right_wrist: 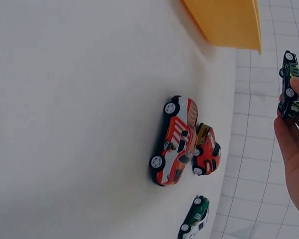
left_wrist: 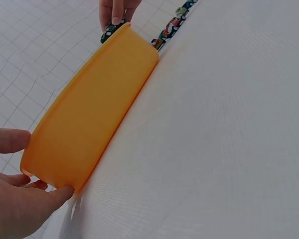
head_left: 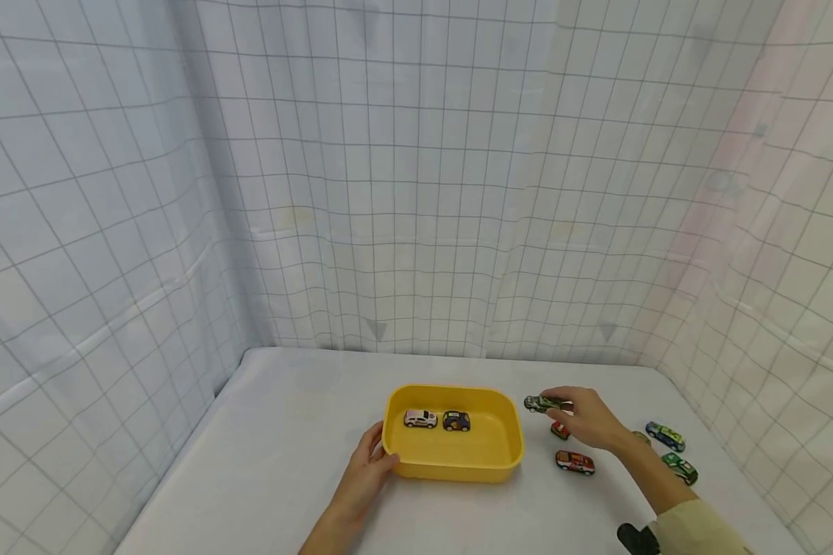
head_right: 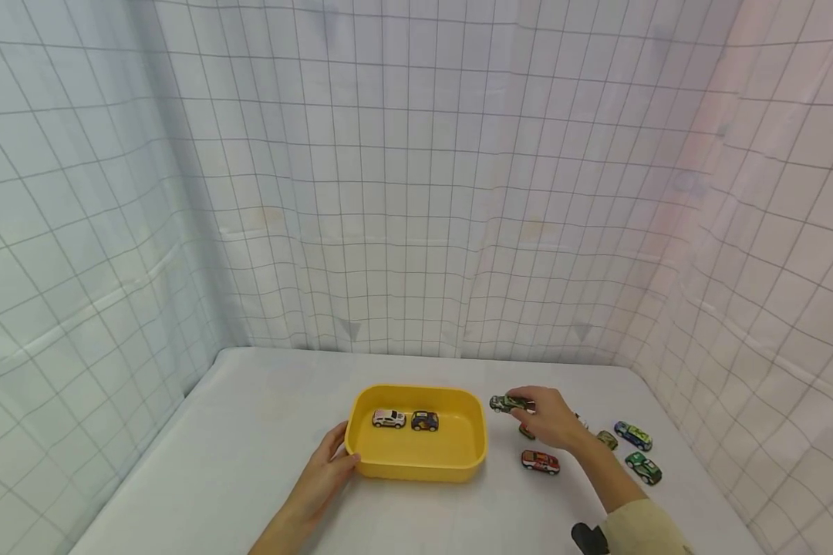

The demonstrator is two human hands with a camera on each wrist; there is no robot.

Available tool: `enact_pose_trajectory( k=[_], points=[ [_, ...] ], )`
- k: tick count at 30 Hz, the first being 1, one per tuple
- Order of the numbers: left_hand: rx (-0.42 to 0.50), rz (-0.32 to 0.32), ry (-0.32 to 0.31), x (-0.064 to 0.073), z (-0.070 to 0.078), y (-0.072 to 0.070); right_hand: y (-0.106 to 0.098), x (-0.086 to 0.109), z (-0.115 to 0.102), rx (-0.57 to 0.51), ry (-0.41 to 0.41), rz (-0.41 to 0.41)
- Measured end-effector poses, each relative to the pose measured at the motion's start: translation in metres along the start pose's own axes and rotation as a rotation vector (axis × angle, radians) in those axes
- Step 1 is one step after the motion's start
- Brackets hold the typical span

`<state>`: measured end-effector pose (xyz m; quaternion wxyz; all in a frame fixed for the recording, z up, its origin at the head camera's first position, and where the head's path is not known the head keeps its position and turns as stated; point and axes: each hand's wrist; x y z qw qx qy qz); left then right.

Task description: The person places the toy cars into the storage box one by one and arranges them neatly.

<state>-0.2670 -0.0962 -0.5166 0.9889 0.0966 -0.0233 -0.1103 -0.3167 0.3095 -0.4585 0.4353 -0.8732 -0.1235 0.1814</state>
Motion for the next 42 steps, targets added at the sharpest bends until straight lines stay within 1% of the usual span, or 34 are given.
enact_pose_trajectory(
  k=[6,10,13,17,18,21,23,30,32,35,38,42],
  points=[
    [-0.007,0.002,-0.001,0.0,0.0,-0.001,0.013,-0.02,-0.014,-0.02,-0.04,-0.021],
    [0.002,0.0,-0.001,0.0,-0.001,-0.002,0.024,-0.033,-0.025,-0.024,-0.042,-0.038],
    [0.004,-0.005,0.0,-0.001,-0.002,-0.003,0.032,-0.042,-0.031,-0.027,-0.029,-0.061],
    [-0.002,-0.002,-0.003,-0.001,-0.002,-0.003,0.042,-0.054,-0.037,-0.011,-0.024,-0.092],
    [-0.006,0.001,-0.005,-0.001,-0.001,-0.003,0.043,-0.056,-0.038,0.002,-0.034,-0.099],
    [-0.014,0.004,-0.003,-0.001,0.0,-0.002,0.048,-0.061,-0.042,0.047,-0.057,-0.113],
    [-0.019,0.006,-0.008,-0.001,0.0,-0.002,0.051,-0.063,-0.043,0.098,-0.062,-0.135],
    [-0.026,0.006,-0.021,0.0,0.0,-0.001,0.063,-0.069,-0.053,0.311,-0.063,-0.255],
    [-0.023,0.008,-0.021,0.0,0.0,-0.001,0.065,-0.07,-0.057,0.383,-0.077,-0.273],
    [-0.026,0.018,-0.025,0.0,0.001,0.0,0.069,-0.073,-0.06,0.48,-0.075,-0.279],
    [-0.033,0.019,-0.02,0.0,0.001,0.0,0.072,-0.073,-0.062,0.531,-0.054,-0.279],
    [-0.031,0.016,-0.014,0.001,0.001,0.001,0.076,-0.075,-0.063,0.553,-0.034,-0.293]
  ],
)
Point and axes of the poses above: each hand's wrist, its own x-axis away from the middle knuckle, its own y-axis out of the palm, z = x × y, and after that the axes turned 4 degrees about -z, right-handed
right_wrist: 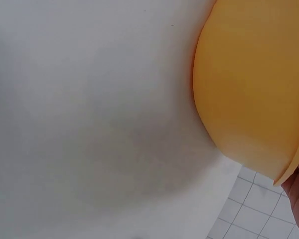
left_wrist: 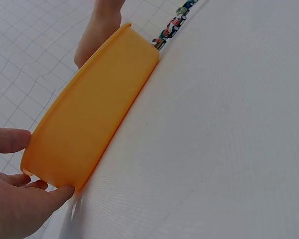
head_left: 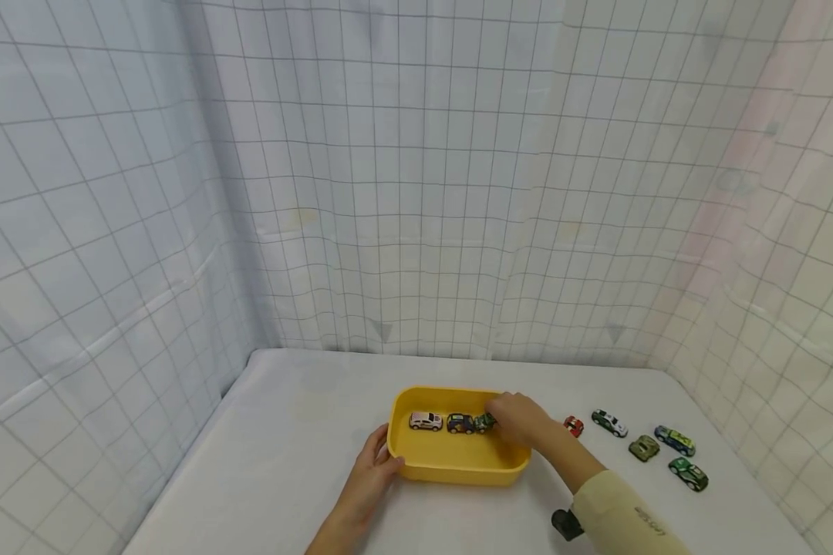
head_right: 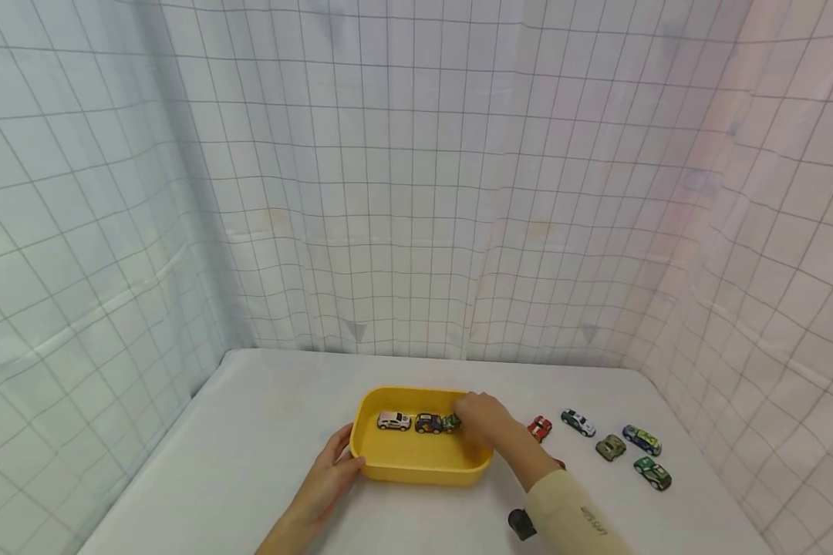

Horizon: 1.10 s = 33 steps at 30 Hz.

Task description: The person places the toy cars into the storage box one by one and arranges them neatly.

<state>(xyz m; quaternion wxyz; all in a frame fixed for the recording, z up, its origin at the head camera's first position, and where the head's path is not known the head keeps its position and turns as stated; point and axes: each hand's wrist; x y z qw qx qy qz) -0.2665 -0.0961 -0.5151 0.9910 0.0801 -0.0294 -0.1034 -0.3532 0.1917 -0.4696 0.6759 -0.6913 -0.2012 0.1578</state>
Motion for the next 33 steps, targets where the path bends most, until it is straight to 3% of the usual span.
enact_pose_trajectory(
  k=[9,16,23,33],
  points=[
    [0.005,-0.005,0.004,0.0,0.001,0.001,0.009,-0.008,-0.003,-0.026,0.036,-0.007],
    [0.009,-0.004,0.001,-0.001,-0.001,0.0,0.006,-0.01,-0.001,-0.134,0.045,-0.001],
    [0.006,-0.002,0.003,-0.002,-0.001,0.0,0.001,-0.006,0.003,-0.307,-0.012,0.025],
    [0.008,-0.004,0.013,0.001,-0.001,0.0,-0.01,-0.001,0.01,-0.446,-0.064,0.097]
  ],
)
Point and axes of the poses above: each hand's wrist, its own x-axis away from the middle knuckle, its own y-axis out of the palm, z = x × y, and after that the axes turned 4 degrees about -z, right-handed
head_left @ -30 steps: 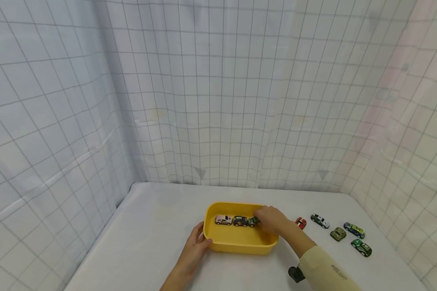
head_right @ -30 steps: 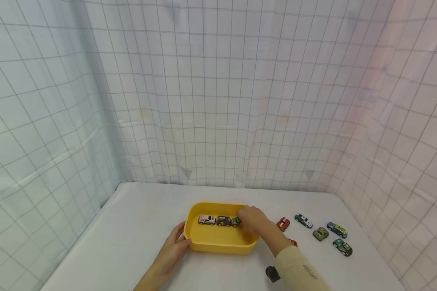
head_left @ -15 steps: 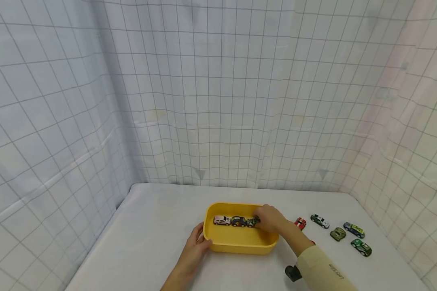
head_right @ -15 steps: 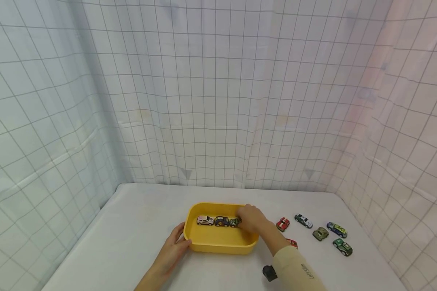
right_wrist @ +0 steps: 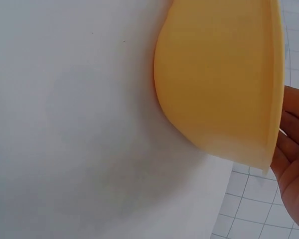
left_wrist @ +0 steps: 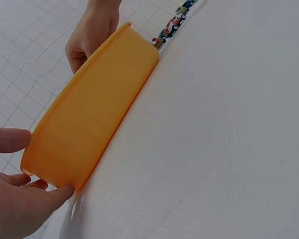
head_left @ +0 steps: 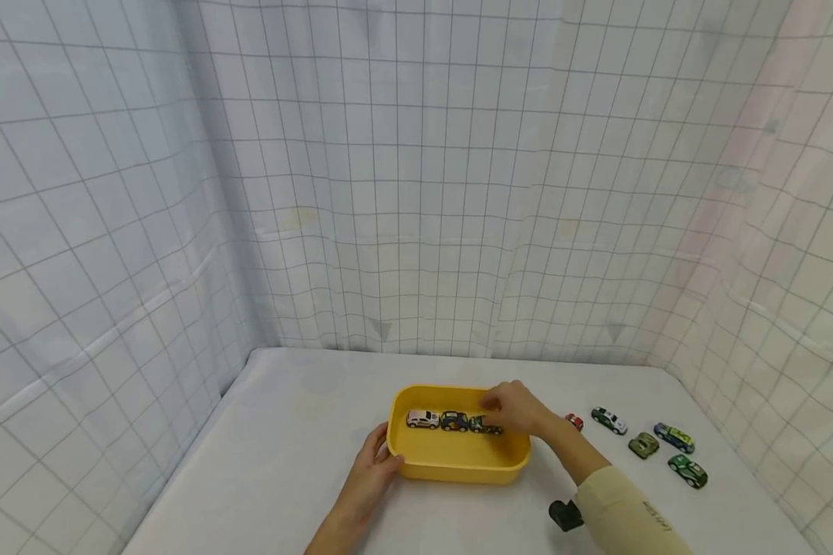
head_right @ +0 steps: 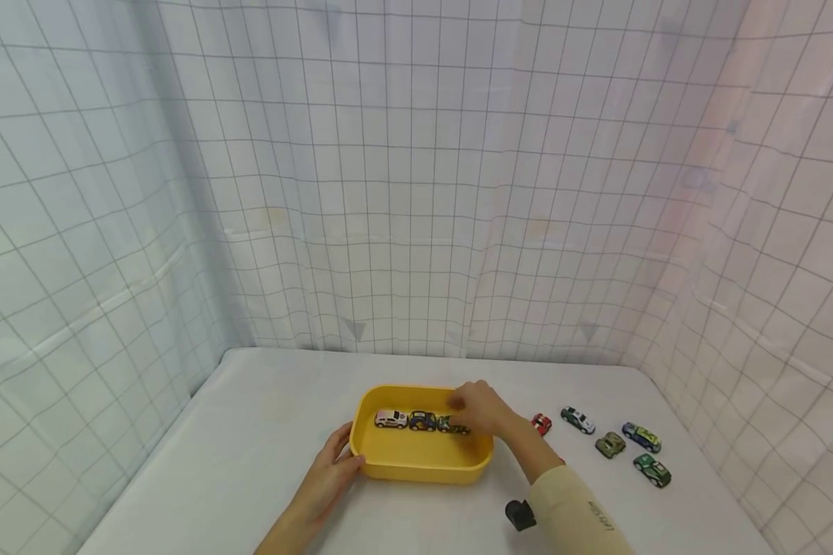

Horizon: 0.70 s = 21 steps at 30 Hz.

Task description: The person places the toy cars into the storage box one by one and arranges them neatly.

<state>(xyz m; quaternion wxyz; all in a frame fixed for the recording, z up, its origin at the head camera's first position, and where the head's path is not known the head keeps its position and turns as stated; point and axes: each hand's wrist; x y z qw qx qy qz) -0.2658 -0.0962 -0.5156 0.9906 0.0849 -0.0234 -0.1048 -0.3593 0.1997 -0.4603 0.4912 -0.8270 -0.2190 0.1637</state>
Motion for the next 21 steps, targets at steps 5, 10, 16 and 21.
enact_pose_trajectory(
  k=[5,10,16,21],
  points=[
    [0.003,-0.006,-0.005,-0.001,-0.001,-0.001,-0.009,0.003,0.001,-0.015,-0.006,0.008],
    [0.007,0.001,-0.018,-0.002,-0.002,-0.002,-0.017,0.009,0.002,-0.039,-0.002,0.021],
    [0.0,0.012,-0.023,-0.001,-0.002,-0.002,-0.025,0.019,0.006,-0.045,0.004,0.04],
    [0.007,0.006,-0.018,-0.001,-0.002,-0.001,-0.033,0.03,0.01,-0.03,0.009,0.054]
  ],
)
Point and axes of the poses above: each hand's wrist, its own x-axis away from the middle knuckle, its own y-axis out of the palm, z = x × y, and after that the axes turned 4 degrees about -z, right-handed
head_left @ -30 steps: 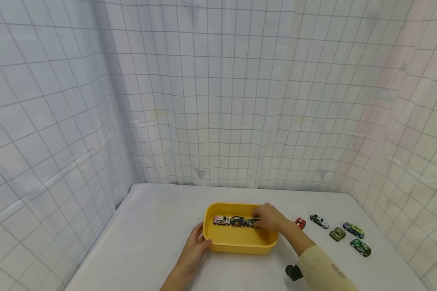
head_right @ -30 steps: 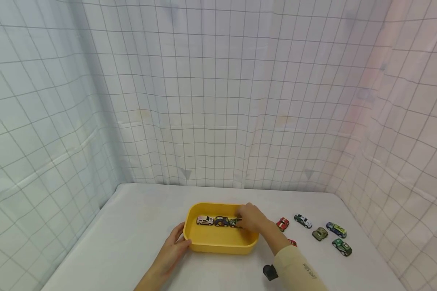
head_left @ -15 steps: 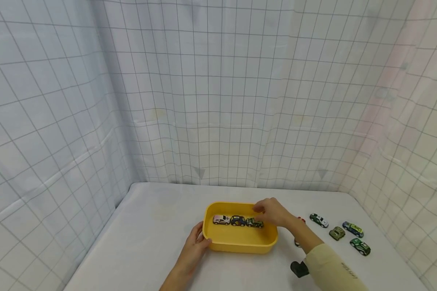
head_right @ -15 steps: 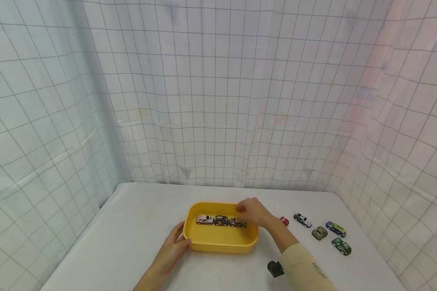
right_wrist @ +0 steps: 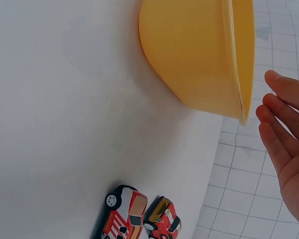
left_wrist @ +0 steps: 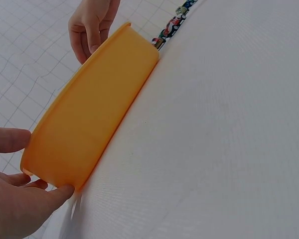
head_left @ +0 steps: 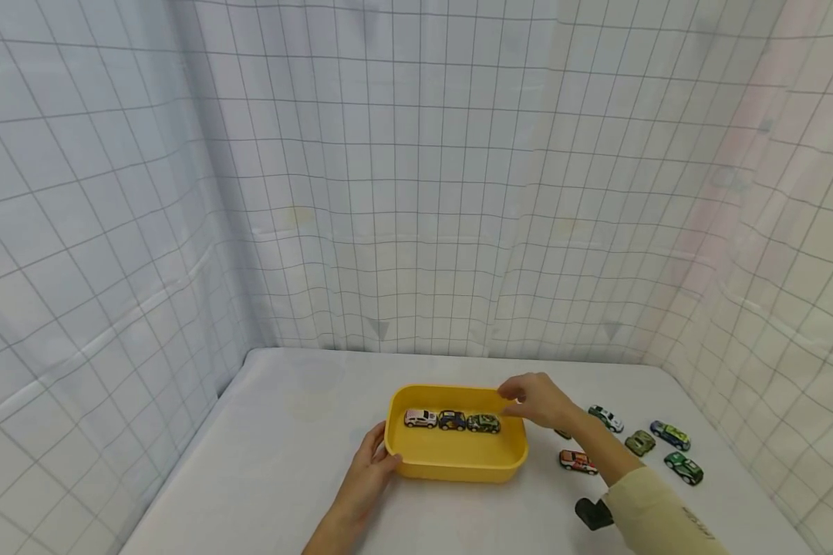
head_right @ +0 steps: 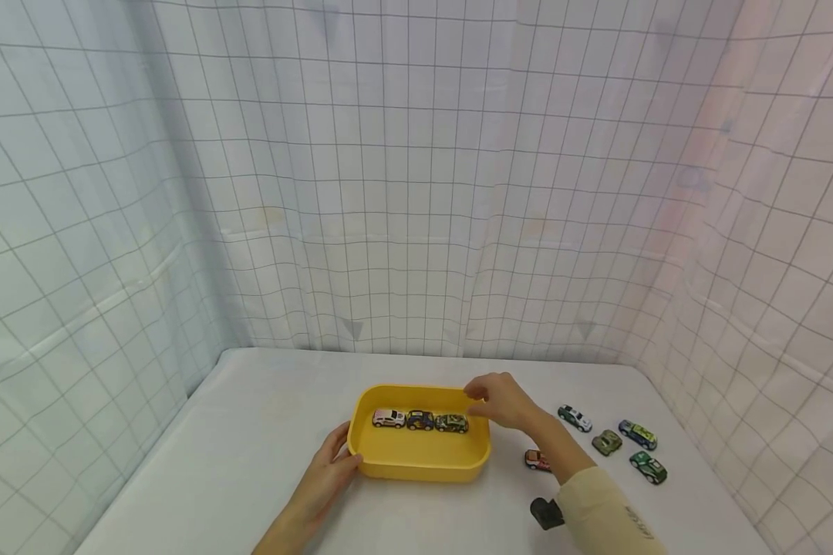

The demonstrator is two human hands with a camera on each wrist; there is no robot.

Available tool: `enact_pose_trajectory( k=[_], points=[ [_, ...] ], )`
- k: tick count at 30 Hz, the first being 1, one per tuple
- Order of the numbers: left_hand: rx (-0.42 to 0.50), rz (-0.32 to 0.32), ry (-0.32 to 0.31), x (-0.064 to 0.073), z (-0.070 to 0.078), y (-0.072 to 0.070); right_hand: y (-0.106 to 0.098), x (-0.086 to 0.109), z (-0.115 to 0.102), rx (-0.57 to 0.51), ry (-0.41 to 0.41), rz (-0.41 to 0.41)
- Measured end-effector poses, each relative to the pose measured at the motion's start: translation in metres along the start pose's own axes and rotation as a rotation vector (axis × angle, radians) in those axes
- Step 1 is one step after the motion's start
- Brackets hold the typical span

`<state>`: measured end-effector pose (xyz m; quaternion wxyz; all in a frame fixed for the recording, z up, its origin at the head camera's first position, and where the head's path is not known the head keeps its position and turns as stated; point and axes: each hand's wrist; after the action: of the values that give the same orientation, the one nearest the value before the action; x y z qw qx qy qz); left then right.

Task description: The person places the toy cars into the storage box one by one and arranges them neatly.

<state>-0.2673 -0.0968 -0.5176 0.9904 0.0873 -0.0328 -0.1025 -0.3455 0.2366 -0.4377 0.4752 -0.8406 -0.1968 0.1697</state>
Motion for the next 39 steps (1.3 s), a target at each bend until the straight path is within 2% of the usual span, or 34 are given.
enact_pose_trajectory(
  k=[10,18,24,32,39],
  points=[
    [0.005,-0.016,0.021,-0.001,-0.001,-0.001,-0.013,0.031,0.021,0.002,-0.015,0.055],
    [-0.001,0.017,-0.008,-0.002,0.0,0.001,-0.017,0.065,0.043,-0.056,0.043,0.04],
    [0.011,0.017,-0.014,-0.002,0.001,0.001,-0.013,0.09,0.057,-0.115,0.08,0.042],
    [0.006,0.024,-0.017,-0.003,-0.001,0.001,-0.003,0.118,0.075,-0.143,0.187,0.021],
    [0.008,0.012,-0.003,-0.003,-0.001,-0.001,0.009,0.131,0.096,-0.135,0.182,-0.01]
  ],
)
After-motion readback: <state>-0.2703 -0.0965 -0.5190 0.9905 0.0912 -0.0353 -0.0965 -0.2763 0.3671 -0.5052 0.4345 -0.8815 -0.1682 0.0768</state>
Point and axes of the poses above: each hand's wrist, its own x-axis away from the middle knuckle, its own y-axis out of the palm, z = x × y, and after that the axes turned 4 degrees about -z, right-handed
